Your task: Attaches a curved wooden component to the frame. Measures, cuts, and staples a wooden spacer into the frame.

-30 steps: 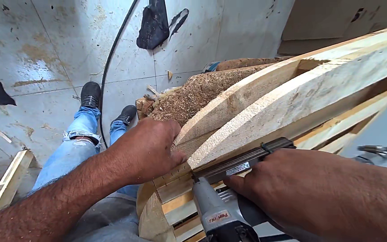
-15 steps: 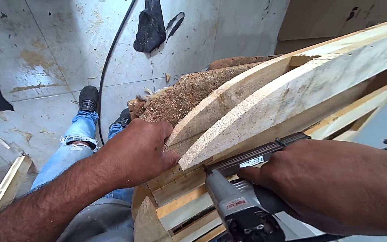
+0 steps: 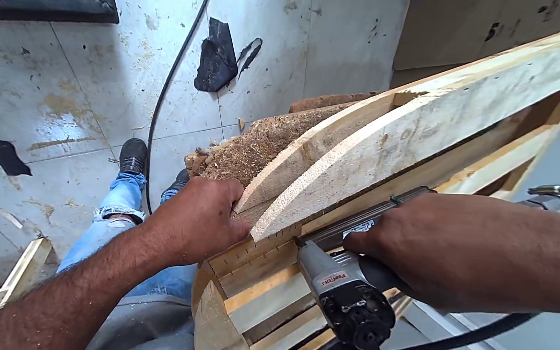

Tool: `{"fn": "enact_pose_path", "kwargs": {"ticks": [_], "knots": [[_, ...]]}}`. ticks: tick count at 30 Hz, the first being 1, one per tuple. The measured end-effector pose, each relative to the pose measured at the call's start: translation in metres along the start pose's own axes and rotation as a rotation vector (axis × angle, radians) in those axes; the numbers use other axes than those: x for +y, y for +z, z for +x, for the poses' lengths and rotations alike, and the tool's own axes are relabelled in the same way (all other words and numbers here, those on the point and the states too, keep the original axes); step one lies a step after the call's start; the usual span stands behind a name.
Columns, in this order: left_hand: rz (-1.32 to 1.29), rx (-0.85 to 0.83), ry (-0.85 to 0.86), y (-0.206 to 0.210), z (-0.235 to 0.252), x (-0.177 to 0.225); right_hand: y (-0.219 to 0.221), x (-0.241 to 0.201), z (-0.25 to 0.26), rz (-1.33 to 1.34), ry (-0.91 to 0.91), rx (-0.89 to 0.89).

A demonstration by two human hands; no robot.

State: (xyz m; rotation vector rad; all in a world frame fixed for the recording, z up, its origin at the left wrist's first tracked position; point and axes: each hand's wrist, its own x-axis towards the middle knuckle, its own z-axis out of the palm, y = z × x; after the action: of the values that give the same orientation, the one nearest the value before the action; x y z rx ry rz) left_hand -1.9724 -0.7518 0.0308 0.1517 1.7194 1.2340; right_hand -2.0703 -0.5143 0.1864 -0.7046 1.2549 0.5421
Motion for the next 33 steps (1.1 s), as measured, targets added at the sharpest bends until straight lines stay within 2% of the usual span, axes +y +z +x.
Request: {"fn": "enact_pose_path", "kwargs": {"ticks": [1, 3, 7, 9, 14, 18, 21, 23, 26, 27, 28, 30, 33], "knots": [[-0.006, -0.005, 0.002, 0.0, -0.001, 0.0, 0.001, -0.004, -0.004, 0.003, 0.006, 0.007], [-0.031, -0.03, 0.009, -0.003, -0.002, 0.001, 0.01, -0.011, -0.018, -0.001, -0.007, 0.136], [-0.092, -0.079, 0.003, -0.006, -0.006, 0.002, 0.044, -0.02, -0.044, -0.064, -0.116, 0.688], [-0.128, -0.063, -0.027, -0.003, -0.011, 0.004, 0.043, -0.029, -0.047, -0.072, -0.135, 0.799], [-0.263, 0.1, -0.112, 0.016, -0.029, 0.002, 0.044, -0.04, -0.024, -0.059, -0.157, 0.826], [-0.427, 0.251, -0.214, 0.029, -0.047, 0.004, 0.063, -0.048, -0.002, -0.05, -0.168, 0.945], [-0.349, 0.309, -0.271, 0.031, -0.054, 0.012, 0.074, -0.053, 0.007, -0.043, -0.167, 1.003], [-0.24, 0.362, -0.227, 0.031, -0.067, 0.019, 0.076, -0.054, 0.012, -0.027, -0.162, 1.02], [-0.196, 0.56, -0.062, 0.026, -0.109, 0.021, 0.076, -0.051, 0.019, 0.005, -0.157, 1.032], [-0.162, 0.591, -0.058, 0.026, -0.119, 0.016, 0.077, -0.052, 0.021, 0.026, -0.157, 1.037], [-0.118, 0.551, -0.107, 0.027, -0.125, 0.008, 0.078, -0.053, 0.021, 0.047, -0.157, 1.039], [-0.12, 0.325, -0.245, 0.028, -0.125, -0.007, 0.074, -0.051, 0.022, 0.086, -0.167, 1.045], [-0.162, 0.13, -0.231, 0.047, -0.117, -0.024, 0.074, -0.054, 0.028, 0.105, -0.158, 1.077]]}}
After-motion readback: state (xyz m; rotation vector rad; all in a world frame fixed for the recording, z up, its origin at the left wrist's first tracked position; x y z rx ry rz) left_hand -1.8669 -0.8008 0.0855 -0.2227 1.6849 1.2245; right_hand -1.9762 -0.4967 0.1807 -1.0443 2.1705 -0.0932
